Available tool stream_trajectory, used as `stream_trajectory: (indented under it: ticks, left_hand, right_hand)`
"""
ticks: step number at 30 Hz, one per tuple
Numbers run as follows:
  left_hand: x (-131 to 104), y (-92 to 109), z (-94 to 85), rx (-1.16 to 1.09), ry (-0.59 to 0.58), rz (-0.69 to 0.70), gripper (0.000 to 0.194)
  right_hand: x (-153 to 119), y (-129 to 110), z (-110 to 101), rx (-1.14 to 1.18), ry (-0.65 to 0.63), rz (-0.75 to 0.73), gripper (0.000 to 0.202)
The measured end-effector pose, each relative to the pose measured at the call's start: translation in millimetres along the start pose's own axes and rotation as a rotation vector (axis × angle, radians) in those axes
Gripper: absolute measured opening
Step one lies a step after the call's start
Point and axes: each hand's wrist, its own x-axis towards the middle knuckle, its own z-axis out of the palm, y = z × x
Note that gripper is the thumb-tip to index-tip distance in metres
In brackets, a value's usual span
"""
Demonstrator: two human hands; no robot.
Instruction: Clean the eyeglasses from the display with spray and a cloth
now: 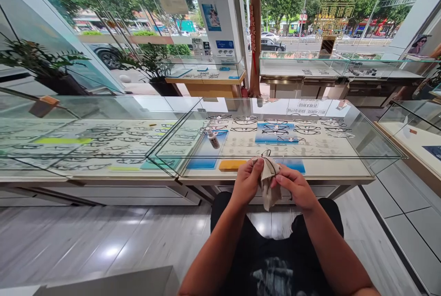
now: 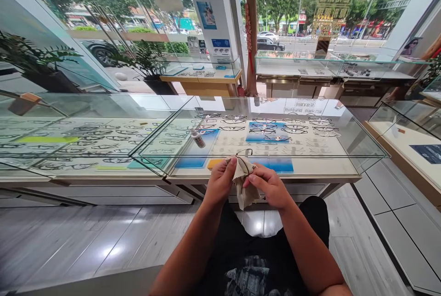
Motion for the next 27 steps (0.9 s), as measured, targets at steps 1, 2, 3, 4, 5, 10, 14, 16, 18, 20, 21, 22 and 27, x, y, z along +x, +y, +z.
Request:
stream_trajectory:
  ticks: [1,2,3,4,5,10,14,16,18,20,21,22,27]
  left_hand:
    - [1.0,1.1,-1.8,-0.007,-0.053,-0.008,0.061]
    - [1.4,2.0,-2.4,-0.019,-0.093,-0.013,0.058]
    - [1.1,2.4,-1.7,-0.029,-0.109,-0.013,0.056]
    - [0.3,2.5,0.4,-0.036,-0.097,-0.008,0.054]
    - [-0.8,2.1,3.3,-0.042,-0.061,-0.002,0.053]
    - [-1.9,0.0,13.1,-0.048,0.155,0.011,0.061]
    - [2.4,2.9,2.9,-0.037,0.046,-0.001,0.064]
    - [2.6,4.5,-1.4,-0.053,-0.071,-0.016,0.058]
    - [0.9,5.2,-1.2,-0.076,-0.116,-0.022,0.054]
    - [-1.6,5.3,3.6,-0.09,-0.072,-0.025,0.051]
    - [-2.7,5.2,6.9,-0.091,-0.03,-0.025,0.051]
    - [-3.5,5.0,10.3,-0.089,0.014,-0.026,0.052]
    - [-1.5,4.1,14.2,-0.1,0.17,-0.03,0.065]
  right_hand:
    - [0.3,-0.4,-1.3,0.011,0.016,0.01,0.044]
    - [0.7,-0.3,-1.8,0.024,0.029,0.018,0.045]
    - [1.0,0.4,-1.3,0.039,0.037,0.024,0.046]
    - [1.4,1.6,0.2,0.051,0.037,0.025,0.047]
    - [1.8,3.1,2.5,0.056,0.031,0.02,0.048]
    - [2.6,6.1,12.6,-0.01,-0.037,-0.024,0.049]
    - [3.0,0.4,5.9,-0.042,0.019,-0.022,0.048]
    - [3.0,-0.2,2.2,-0.004,0.053,-0.009,0.046]
    - [2.8,1.7,2.1,0.074,0.071,0.014,0.046]
    - [2.2,4.2,5.6,0.122,0.06,0.029,0.047]
    - [1.8,4.9,8.1,0.118,0.039,0.027,0.047]
    - [1.3,5.0,10.6,0.097,0.013,0.016,0.046]
    - [-0.9,0.3,14.0,-0.012,-0.017,-0.045,0.044]
